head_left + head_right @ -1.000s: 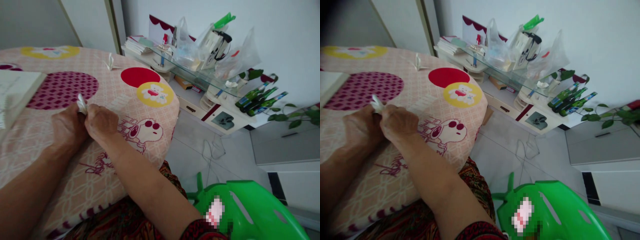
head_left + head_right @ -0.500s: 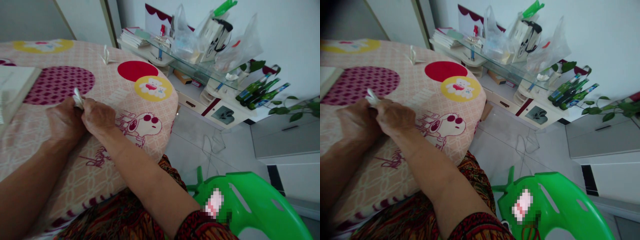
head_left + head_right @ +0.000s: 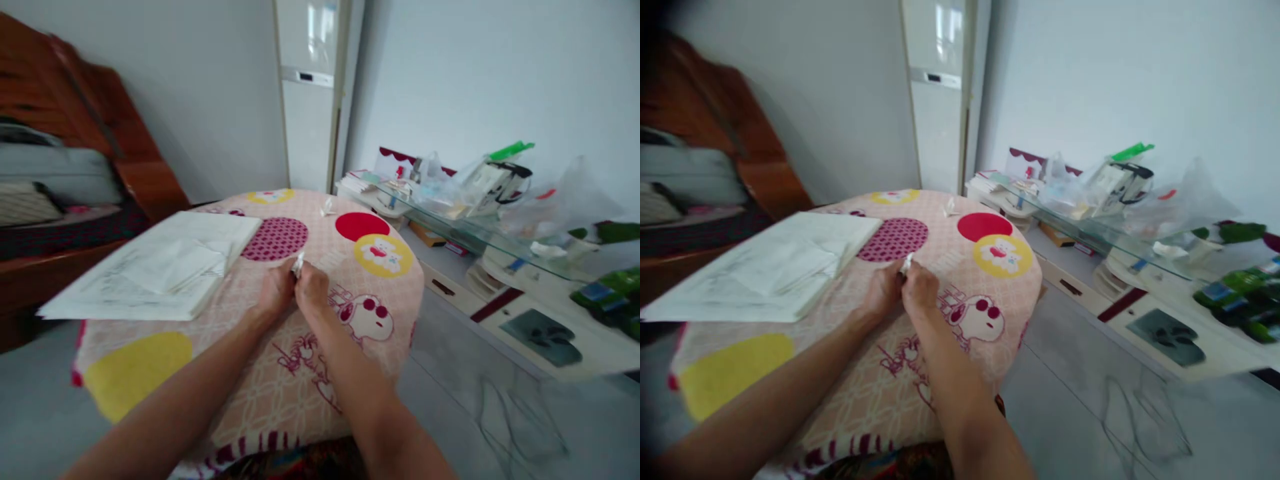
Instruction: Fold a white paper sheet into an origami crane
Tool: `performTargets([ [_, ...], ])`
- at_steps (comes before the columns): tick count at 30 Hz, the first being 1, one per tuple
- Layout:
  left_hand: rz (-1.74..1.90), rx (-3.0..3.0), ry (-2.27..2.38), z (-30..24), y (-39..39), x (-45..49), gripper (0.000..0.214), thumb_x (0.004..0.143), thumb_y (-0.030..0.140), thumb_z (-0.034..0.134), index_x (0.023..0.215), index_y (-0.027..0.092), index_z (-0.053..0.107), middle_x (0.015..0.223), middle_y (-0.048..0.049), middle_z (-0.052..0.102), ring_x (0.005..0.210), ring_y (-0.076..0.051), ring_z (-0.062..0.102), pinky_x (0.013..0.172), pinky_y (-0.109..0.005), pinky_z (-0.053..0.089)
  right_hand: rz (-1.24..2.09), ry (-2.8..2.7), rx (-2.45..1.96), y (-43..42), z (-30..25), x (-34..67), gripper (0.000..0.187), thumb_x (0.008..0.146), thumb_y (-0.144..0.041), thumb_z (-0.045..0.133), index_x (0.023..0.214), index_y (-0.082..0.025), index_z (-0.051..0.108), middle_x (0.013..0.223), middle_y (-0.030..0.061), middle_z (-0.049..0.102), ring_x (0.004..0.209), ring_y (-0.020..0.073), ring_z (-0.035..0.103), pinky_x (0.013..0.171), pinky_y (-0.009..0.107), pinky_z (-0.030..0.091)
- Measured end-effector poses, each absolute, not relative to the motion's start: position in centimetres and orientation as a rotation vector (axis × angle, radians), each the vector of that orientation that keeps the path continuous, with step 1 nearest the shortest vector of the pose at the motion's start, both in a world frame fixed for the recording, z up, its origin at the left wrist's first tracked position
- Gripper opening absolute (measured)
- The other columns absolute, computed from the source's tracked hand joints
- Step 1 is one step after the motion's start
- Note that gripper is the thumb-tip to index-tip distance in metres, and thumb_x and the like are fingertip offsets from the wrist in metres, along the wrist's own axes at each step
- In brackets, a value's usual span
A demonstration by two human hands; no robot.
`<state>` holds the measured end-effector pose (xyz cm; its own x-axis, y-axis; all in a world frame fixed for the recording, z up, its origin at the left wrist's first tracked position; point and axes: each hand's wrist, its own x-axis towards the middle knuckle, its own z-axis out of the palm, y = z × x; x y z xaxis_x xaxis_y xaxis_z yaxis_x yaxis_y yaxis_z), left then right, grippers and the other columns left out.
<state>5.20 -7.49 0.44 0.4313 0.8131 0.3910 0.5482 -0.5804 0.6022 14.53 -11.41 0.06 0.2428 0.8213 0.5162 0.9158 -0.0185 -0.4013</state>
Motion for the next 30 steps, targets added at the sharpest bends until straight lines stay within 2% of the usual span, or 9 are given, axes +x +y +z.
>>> performTargets([
  [8,1.132,2.193,1.149,0.6,-5.3,4.7,0.018,0.080,0.008,0.044,0.089,0.013,0.059,0.056,0.0007,0.055,0.052,-0.012,0.048,0.049,-0.023,0.030,-0.272,-1.628,-1.614,-8.0,1.1,15.0,0.031,0.090,-0.018,0.038,0.088,-0.010,0.068,0.066,0.0108,0.069,0.058,0.0181,0.061,0.055,0.026,0.034],
  [13,1.262,2.123,1.163,1.2,-3.9,5.2,0.021,0.086,0.009,0.040,0.087,0.013,0.060,0.065,-0.0023,0.061,0.056,-0.012,0.051,0.052,-0.023,0.028,-0.308,-1.668,-1.509,-5.8,1.2,15.4,0.042,0.092,-0.026,0.031,0.082,-0.009,0.069,0.058,0.0115,0.067,0.050,0.0194,0.058,0.051,0.027,0.032],
  [17,1.306,2.043,1.051,1.0,-2.8,6.0,0.023,0.090,0.016,0.038,0.095,0.013,0.061,0.067,-0.0012,0.062,0.057,-0.012,0.052,0.053,-0.022,0.030,-0.319,-1.675,-1.458,-4.4,0.9,15.9,0.045,0.094,-0.028,0.027,0.088,-0.009,0.068,0.061,0.0106,0.068,0.053,0.0189,0.060,0.051,0.026,0.035],
  [24,1.305,1.965,1.171,-0.2,-0.8,7.0,0.026,0.088,0.012,0.036,0.086,0.013,0.063,0.069,-0.0036,0.064,0.061,-0.014,0.053,0.056,-0.024,0.030,-0.373,-1.847,-1.476,-2.1,-0.1,17.6,0.038,0.093,-0.020,0.030,0.079,-0.013,0.064,0.061,0.0091,0.067,0.054,0.0178,0.061,0.052,0.025,0.035],
  [30,1.167,2.054,1.168,-2.9,0.5,7.2,0.016,0.083,0.012,0.044,0.081,0.013,0.061,0.066,-0.0047,0.062,0.058,-0.013,0.050,0.056,-0.024,0.031,-0.366,-1.923,-1.518,-1.2,-1.7,18.8,0.029,0.090,-0.015,0.037,0.084,-0.014,0.066,0.065,0.0094,0.071,0.056,0.0182,0.064,0.053,0.025,0.035],
])
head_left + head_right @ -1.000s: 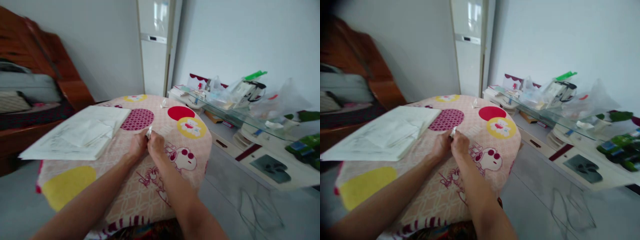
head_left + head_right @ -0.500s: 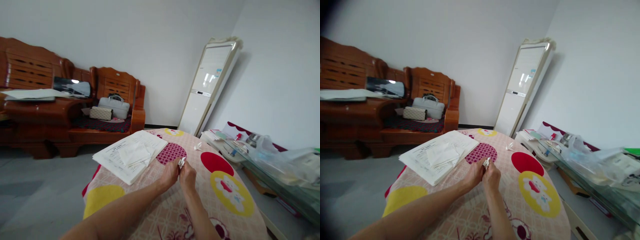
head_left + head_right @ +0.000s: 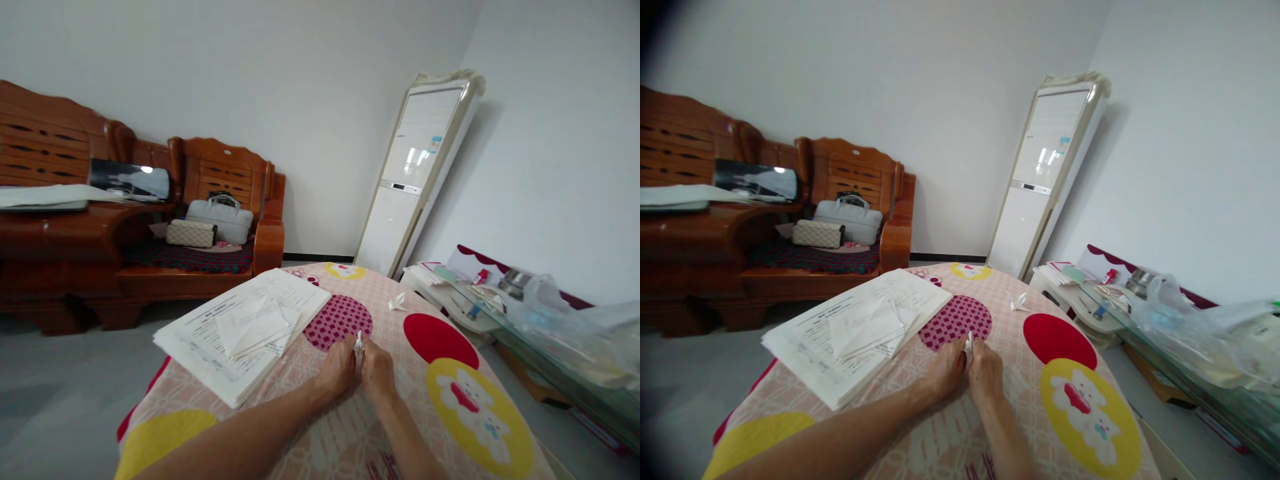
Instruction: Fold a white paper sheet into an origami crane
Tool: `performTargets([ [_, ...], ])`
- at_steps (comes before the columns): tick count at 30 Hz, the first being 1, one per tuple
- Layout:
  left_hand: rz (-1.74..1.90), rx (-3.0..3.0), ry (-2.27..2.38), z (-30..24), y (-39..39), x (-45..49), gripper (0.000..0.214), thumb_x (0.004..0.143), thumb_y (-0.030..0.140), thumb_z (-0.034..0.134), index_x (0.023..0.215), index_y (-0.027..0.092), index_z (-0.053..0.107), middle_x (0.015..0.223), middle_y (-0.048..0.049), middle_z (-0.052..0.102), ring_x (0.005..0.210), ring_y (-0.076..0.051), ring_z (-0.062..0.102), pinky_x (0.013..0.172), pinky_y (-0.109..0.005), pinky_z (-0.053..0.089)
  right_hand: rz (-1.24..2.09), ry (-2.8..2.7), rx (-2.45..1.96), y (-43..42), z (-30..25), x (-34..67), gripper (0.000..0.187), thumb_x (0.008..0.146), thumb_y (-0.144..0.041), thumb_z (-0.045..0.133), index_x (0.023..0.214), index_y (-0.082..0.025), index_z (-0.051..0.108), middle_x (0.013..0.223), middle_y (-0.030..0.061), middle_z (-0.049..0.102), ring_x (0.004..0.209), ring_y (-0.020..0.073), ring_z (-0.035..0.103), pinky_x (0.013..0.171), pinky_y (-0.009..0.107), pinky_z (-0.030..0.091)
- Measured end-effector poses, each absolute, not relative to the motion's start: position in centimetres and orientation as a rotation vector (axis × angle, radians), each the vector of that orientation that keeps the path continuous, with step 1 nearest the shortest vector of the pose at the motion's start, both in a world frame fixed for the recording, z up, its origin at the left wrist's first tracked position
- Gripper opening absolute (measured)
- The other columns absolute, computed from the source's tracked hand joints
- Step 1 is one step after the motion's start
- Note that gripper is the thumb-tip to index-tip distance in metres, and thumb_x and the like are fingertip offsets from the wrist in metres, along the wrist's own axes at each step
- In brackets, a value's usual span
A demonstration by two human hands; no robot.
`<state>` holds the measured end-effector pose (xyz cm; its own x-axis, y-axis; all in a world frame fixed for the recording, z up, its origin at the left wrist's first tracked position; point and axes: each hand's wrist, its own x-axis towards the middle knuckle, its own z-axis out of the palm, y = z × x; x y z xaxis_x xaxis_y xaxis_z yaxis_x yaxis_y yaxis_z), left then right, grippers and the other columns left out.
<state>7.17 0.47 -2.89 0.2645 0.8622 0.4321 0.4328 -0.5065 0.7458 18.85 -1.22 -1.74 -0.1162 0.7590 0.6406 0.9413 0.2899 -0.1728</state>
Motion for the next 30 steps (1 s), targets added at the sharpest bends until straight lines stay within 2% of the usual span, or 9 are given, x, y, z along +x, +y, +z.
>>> performTargets([
  [4,1.169,2.061,1.136,-3.5,0.8,7.4,0.020,0.084,0.009,0.040,0.086,0.013,0.060,0.072,-0.0053,0.064,0.063,-0.014,0.052,0.059,-0.025,0.033,-0.352,-1.904,-1.603,-1.2,-2.1,18.9,0.028,0.092,-0.015,0.039,0.088,-0.013,0.066,0.068,0.0091,0.071,0.060,0.0185,0.066,0.054,0.024,0.036],
  [8,1.184,1.930,1.144,-2.5,0.9,7.5,0.024,0.080,0.005,0.039,0.077,0.013,0.061,0.064,-0.0018,0.060,0.058,-0.012,0.051,0.055,-0.023,0.031,-0.349,-1.918,-1.604,-1.0,-2.1,18.8,0.029,0.092,-0.014,0.038,0.094,-0.012,0.067,0.071,0.0093,0.072,0.064,0.0188,0.068,0.056,0.024,0.038],
  [12,1.244,1.821,1.131,-1.9,0.8,7.6,0.027,0.079,0.005,0.037,0.076,0.014,0.062,0.061,0.0002,0.058,0.058,-0.012,0.051,0.055,-0.023,0.031,-0.350,-1.887,-1.617,-0.8,-2.2,18.2,0.031,0.090,-0.013,0.038,0.096,-0.009,0.068,0.069,0.0114,0.072,0.060,0.0197,0.068,0.054,0.025,0.040],
  [16,1.304,1.759,1.114,-2.2,0.9,7.6,0.028,0.084,0.010,0.036,0.077,0.016,0.062,0.064,-0.0010,0.060,0.060,-0.014,0.052,0.055,-0.024,0.034,-0.319,-1.823,-1.569,-0.8,-2.4,17.8,0.037,0.093,-0.020,0.035,0.100,-0.008,0.069,0.067,0.0120,0.072,0.059,0.0205,0.067,0.053,0.025,0.042],
  [19,1.276,1.723,1.056,-2.4,1.1,7.3,0.028,0.087,0.013,0.036,0.087,0.018,0.063,0.070,-0.0013,0.063,0.061,-0.014,0.055,0.056,-0.024,0.039,-0.259,-1.793,-1.504,-0.9,-2.7,18.1,0.041,0.094,-0.023,0.032,0.107,-0.008,0.067,0.076,0.0134,0.074,0.063,0.0203,0.069,0.056,0.025,0.045],
  [24,1.167,1.582,1.048,-2.7,1.7,6.5,0.043,0.085,0.009,0.030,0.119,0.015,0.057,0.066,0.0011,0.061,0.047,-0.011,0.054,0.048,-0.021,0.042,-0.222,-1.767,-1.486,-1.0,-3.4,19.1,0.042,0.093,-0.026,0.036,0.117,-0.005,0.062,0.086,0.0169,0.074,0.072,0.0232,0.070,0.064,0.029,0.050],
  [27,1.171,1.550,1.102,-2.9,2.0,6.3,0.041,0.085,0.009,0.032,0.117,0.014,0.057,0.066,0.0007,0.061,0.048,-0.011,0.057,0.048,-0.020,0.043,-0.188,-1.769,-1.482,-1.0,-3.5,19.7,0.040,0.090,-0.029,0.044,0.119,-0.007,0.061,0.086,0.0151,0.074,0.073,0.0225,0.069,0.067,0.030,0.051],
  [30,1.159,1.540,1.112,-2.9,2.1,6.1,0.034,0.086,0.011,0.032,0.107,0.014,0.058,0.064,0.0006,0.060,0.045,-0.012,0.057,0.043,-0.020,0.040,-0.114,-1.743,-1.516,-1.1,-3.2,20.2,0.039,0.086,-0.029,0.050,0.118,-0.010,0.062,0.076,0.0095,0.073,0.064,0.0203,0.066,0.062,0.028,0.050],
])
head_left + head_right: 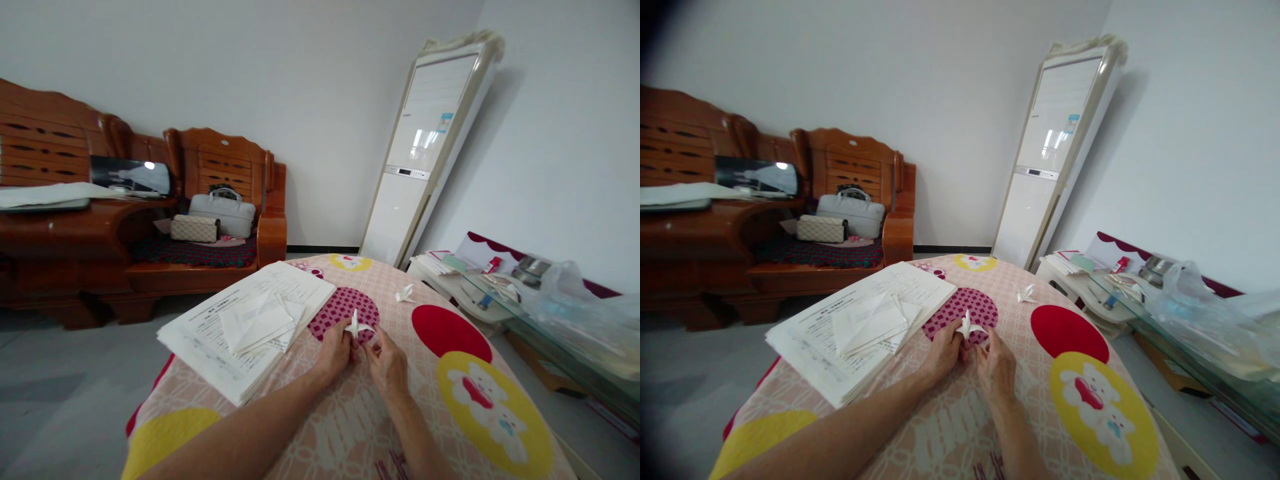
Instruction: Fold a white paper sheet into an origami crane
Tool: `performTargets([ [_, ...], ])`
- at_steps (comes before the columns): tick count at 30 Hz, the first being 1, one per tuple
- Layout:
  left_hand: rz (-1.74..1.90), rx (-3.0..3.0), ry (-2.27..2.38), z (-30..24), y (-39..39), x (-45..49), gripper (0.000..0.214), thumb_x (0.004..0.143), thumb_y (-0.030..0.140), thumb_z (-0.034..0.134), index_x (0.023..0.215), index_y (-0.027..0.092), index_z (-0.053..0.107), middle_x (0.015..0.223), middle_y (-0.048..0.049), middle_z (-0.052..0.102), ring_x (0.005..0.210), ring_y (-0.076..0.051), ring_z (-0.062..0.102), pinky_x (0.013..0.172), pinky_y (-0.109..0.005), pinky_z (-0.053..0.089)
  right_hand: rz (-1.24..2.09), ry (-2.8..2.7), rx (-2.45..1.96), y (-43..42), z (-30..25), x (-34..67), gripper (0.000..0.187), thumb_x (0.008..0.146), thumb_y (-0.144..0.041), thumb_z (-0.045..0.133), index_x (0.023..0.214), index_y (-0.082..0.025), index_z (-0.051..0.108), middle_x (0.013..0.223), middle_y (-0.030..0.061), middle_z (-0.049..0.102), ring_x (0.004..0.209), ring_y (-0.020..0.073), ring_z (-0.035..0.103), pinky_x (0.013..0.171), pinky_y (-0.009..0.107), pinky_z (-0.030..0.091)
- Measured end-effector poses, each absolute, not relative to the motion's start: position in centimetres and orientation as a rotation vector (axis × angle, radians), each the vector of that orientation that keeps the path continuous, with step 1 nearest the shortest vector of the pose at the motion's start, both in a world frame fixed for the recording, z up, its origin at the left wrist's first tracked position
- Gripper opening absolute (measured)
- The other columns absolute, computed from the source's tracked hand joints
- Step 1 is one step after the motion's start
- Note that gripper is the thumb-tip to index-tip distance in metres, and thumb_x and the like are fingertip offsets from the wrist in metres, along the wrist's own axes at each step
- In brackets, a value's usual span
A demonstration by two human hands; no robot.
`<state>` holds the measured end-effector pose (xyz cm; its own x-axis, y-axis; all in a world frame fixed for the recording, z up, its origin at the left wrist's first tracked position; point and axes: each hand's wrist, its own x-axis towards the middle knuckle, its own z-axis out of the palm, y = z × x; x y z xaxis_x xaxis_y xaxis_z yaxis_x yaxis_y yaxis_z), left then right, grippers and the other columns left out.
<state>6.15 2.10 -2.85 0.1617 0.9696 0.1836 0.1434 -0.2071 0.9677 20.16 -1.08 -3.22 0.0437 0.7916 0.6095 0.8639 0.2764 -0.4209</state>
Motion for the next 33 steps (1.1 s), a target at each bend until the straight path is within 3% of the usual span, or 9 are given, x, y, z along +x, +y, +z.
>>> performTargets([
  [4,1.156,1.582,1.199,-2.4,2.0,5.9,0.031,0.086,0.011,0.033,0.102,0.015,0.060,0.058,0.0009,0.059,0.043,-0.013,0.055,0.042,-0.021,0.037,-0.107,-1.609,-1.482,-1.5,-2.7,20.4,0.029,0.086,-0.027,0.048,0.097,-0.012,0.069,0.069,0.0078,0.071,0.061,0.0200,0.066,0.060,0.028,0.049],
  [7,1.114,1.653,1.298,-2.0,1.9,5.8,0.036,0.087,0.011,0.034,0.111,0.014,0.060,0.056,0.0005,0.059,0.045,-0.013,0.054,0.045,-0.022,0.037,-0.152,-1.556,-1.370,-2.0,-2.3,19.8,0.029,0.089,-0.028,0.046,0.082,-0.013,0.069,0.071,0.0089,0.071,0.062,0.0189,0.066,0.061,0.028,0.049],
  [11,1.090,1.822,1.347,-2.0,1.8,5.7,0.044,0.085,0.009,0.037,0.124,0.014,0.056,0.065,-0.0028,0.064,0.054,-0.015,0.056,0.053,-0.023,0.039,-0.162,-1.592,-1.282,-2.3,-2.0,18.7,0.029,0.091,-0.026,0.044,0.085,-0.015,0.070,0.077,0.0100,0.073,0.066,0.0183,0.068,0.064,0.027,0.050],
  [18,1.054,2.056,1.367,-3.6,2.2,6.2,0.043,0.084,0.015,0.046,0.126,0.012,0.054,0.076,-0.0078,0.068,0.063,-0.017,0.059,0.060,-0.026,0.040,-0.076,-1.556,-1.323,-2.1,-1.8,18.2,0.027,0.089,-0.029,0.048,0.087,-0.015,0.071,0.072,0.0091,0.073,0.061,0.0189,0.067,0.061,0.027,0.050],
  [24,0.992,2.140,1.394,-4.7,2.3,6.4,0.047,0.087,0.012,0.043,0.133,0.013,0.046,0.084,-0.0074,0.068,0.074,-0.018,0.063,0.068,-0.027,0.046,0.065,-1.493,-1.299,-2.2,-1.6,18.1,0.025,0.088,-0.029,0.050,0.081,-0.016,0.069,0.066,0.0057,0.070,0.057,0.0170,0.064,0.057,0.025,0.047],
  [29,1.068,2.148,1.415,-4.0,1.9,6.4,0.052,0.087,0.016,0.046,0.138,0.015,0.041,0.109,-0.0125,0.067,0.094,-0.022,0.064,0.087,-0.034,0.047,0.046,-1.449,-1.348,-1.7,-1.7,19.3,0.024,0.086,-0.030,0.050,0.077,-0.016,0.068,0.064,0.0042,0.068,0.055,0.0168,0.061,0.055,0.024,0.045],
  [33,1.056,2.117,1.453,-3.8,2.1,6.3,0.057,0.085,0.019,0.052,0.140,0.011,0.039,0.113,-0.0151,0.066,0.103,-0.025,0.061,0.095,-0.040,0.045,-0.066,-1.295,-1.497,0.2,-1.4,22.5,0.027,0.083,-0.034,0.051,0.074,-0.015,0.070,0.060,0.0050,0.067,0.054,0.0182,0.060,0.055,0.025,0.043],
])
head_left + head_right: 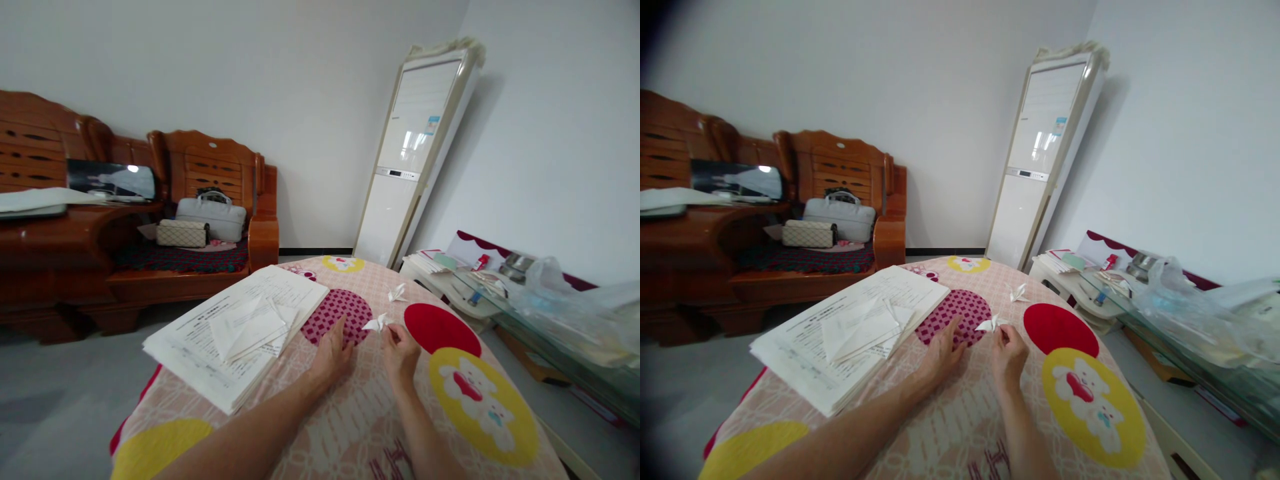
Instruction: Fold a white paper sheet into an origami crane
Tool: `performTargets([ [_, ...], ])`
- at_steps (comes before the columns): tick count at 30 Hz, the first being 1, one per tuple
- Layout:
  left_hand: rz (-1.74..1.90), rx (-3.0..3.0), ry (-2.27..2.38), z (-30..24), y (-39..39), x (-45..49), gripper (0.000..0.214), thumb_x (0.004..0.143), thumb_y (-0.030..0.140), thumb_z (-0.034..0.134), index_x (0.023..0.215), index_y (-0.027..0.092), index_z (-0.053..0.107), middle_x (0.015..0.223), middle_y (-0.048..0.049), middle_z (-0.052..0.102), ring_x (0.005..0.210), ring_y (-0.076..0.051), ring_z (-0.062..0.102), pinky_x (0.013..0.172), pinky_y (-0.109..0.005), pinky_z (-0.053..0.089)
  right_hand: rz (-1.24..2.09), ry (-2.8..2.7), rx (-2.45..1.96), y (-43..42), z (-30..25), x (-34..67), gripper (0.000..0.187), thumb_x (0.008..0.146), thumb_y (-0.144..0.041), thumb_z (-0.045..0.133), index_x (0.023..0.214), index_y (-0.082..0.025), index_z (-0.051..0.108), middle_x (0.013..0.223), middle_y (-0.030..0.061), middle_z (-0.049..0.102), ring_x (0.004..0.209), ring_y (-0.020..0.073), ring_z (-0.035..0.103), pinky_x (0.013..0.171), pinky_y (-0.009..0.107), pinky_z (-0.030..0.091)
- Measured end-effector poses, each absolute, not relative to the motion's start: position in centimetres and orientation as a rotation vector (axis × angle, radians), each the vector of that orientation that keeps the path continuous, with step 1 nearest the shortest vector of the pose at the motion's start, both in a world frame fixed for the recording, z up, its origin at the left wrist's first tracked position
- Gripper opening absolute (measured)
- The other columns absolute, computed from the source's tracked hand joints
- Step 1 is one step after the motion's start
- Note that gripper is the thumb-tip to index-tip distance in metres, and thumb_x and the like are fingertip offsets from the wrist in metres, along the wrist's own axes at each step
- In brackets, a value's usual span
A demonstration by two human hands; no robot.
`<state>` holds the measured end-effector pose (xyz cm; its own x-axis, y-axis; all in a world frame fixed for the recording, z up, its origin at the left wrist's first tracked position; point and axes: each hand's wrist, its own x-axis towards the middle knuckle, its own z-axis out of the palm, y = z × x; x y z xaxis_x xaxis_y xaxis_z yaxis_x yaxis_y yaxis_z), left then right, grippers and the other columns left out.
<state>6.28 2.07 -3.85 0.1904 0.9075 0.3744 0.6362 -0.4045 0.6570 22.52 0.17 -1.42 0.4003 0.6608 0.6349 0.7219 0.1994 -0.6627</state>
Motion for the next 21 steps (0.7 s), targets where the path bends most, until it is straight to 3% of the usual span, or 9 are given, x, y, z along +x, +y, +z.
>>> performTargets([
  [9,1.001,2.192,1.463,-5.3,2.4,6.6,0.049,0.083,0.014,0.049,0.132,0.013,0.050,0.133,-0.0143,0.057,0.123,-0.025,0.053,0.107,-0.040,0.040,-0.165,-1.120,-1.737,6.7,-1.7,28.1,0.033,0.075,-0.032,0.049,0.072,-0.012,0.076,0.073,0.0157,0.074,0.065,0.0244,0.060,0.059,0.029,0.036],
  [15,1.003,2.262,1.448,-5.7,2.4,6.4,0.047,0.082,0.015,0.050,0.130,0.013,0.053,0.130,-0.0135,0.060,0.121,-0.024,0.055,0.107,-0.038,0.043,-0.133,-1.011,-1.868,9.5,-1.6,28.6,0.037,0.075,-0.030,0.048,0.084,-0.011,0.078,0.082,0.0172,0.075,0.070,0.0260,0.060,0.059,0.030,0.034],
  [21,1.001,2.266,1.443,-5.8,2.3,6.3,0.045,0.082,0.015,0.051,0.127,0.013,0.056,0.126,-0.0143,0.062,0.119,-0.025,0.057,0.105,-0.040,0.045,-0.038,-0.990,-1.922,10.6,-1.6,28.8,0.035,0.074,-0.028,0.048,0.084,-0.013,0.079,0.084,0.0175,0.075,0.073,0.0273,0.062,0.060,0.031,0.036],
])
